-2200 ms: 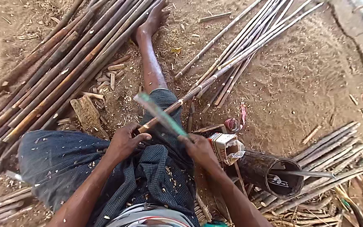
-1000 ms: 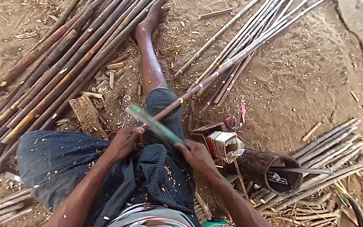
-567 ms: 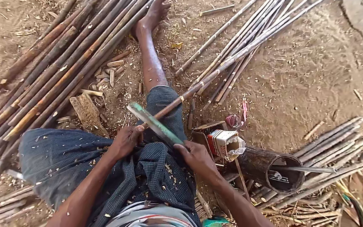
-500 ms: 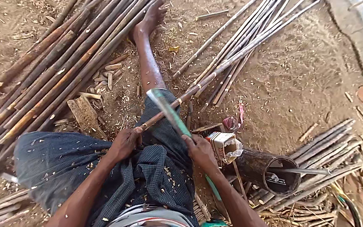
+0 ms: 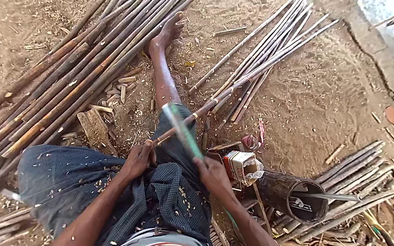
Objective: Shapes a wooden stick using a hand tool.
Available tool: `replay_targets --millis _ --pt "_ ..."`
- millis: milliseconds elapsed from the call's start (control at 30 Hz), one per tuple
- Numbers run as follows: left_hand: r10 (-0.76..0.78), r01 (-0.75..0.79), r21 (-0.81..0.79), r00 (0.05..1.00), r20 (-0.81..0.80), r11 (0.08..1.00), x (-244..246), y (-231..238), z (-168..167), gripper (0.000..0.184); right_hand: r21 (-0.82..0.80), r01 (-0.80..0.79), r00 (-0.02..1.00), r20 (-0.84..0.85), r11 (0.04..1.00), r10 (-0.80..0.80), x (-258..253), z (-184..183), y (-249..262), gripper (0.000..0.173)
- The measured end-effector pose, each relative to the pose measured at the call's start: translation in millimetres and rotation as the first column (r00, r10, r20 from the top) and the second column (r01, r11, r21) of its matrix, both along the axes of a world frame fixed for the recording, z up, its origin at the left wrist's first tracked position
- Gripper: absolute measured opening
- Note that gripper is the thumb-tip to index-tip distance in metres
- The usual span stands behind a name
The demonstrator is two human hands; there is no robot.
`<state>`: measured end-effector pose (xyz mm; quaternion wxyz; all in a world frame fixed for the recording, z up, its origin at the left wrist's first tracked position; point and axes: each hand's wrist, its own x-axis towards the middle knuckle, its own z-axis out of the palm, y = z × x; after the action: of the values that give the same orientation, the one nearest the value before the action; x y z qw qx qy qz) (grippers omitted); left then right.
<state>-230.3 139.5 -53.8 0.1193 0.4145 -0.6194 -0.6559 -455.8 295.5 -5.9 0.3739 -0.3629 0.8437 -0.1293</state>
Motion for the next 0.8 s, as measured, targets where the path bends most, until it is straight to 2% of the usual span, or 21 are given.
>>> replay_targets --millis 67,167,267,300,400,500,633,733,800 --pt "0.008 -0.009 -0.001 1.000 -0.016 1.000 3 2 -1 0.072 0.033 -0.103 0.995 0.016 0.994 0.102 9 3 3 0.051" --pt "0.005 -0.005 0.017 1.000 -0.015 1.000 -1 1 1 0.071 0.009 0.035 0.998 0.042 0.999 -0.036 -1 0 -2 0.054" --pt "0.035 -0.035 0.011 0.999 -0.021 0.999 0 3 -1 0.070 0.024 -0.109 0.993 0.048 0.994 0.108 10 6 -2 0.051" --pt "0.035 -0.035 0.000 0.999 -0.019 0.999 1 4 -2 0.068 0.016 -0.108 0.993 0.048 0.994 0.107 10 6 -2 0.051" --pt "-0.002 0.003 -0.088 1.000 0.011 0.996 0 1 -4 0.066 -0.015 0.015 1.000 0.011 1.000 -0.014 -3 0 -10 0.056" --pt "-0.017 0.021 -0.170 1.000 0.023 0.985 6 3 -10 0.061 0.020 -0.195 0.981 -0.011 0.981 0.196 8 7 -10 0.051" --pt "-0.015 0.025 -0.192 0.999 0.050 0.981 2 1 -10 0.058 -0.022 -0.012 1.000 -0.006 1.000 0.011 -6 5 -16 0.057" --pt "-0.017 0.033 -0.218 0.997 0.079 0.975 6 1 -8 0.049 0.006 -0.197 0.980 -0.012 0.980 0.197 6 7 -14 0.052" --pt "-0.042 0.062 -0.223 0.995 0.093 0.973 5 -2 -8 0.048 -0.036 -0.091 0.996 0.000 0.995 0.091 -1 8 -16 0.054"
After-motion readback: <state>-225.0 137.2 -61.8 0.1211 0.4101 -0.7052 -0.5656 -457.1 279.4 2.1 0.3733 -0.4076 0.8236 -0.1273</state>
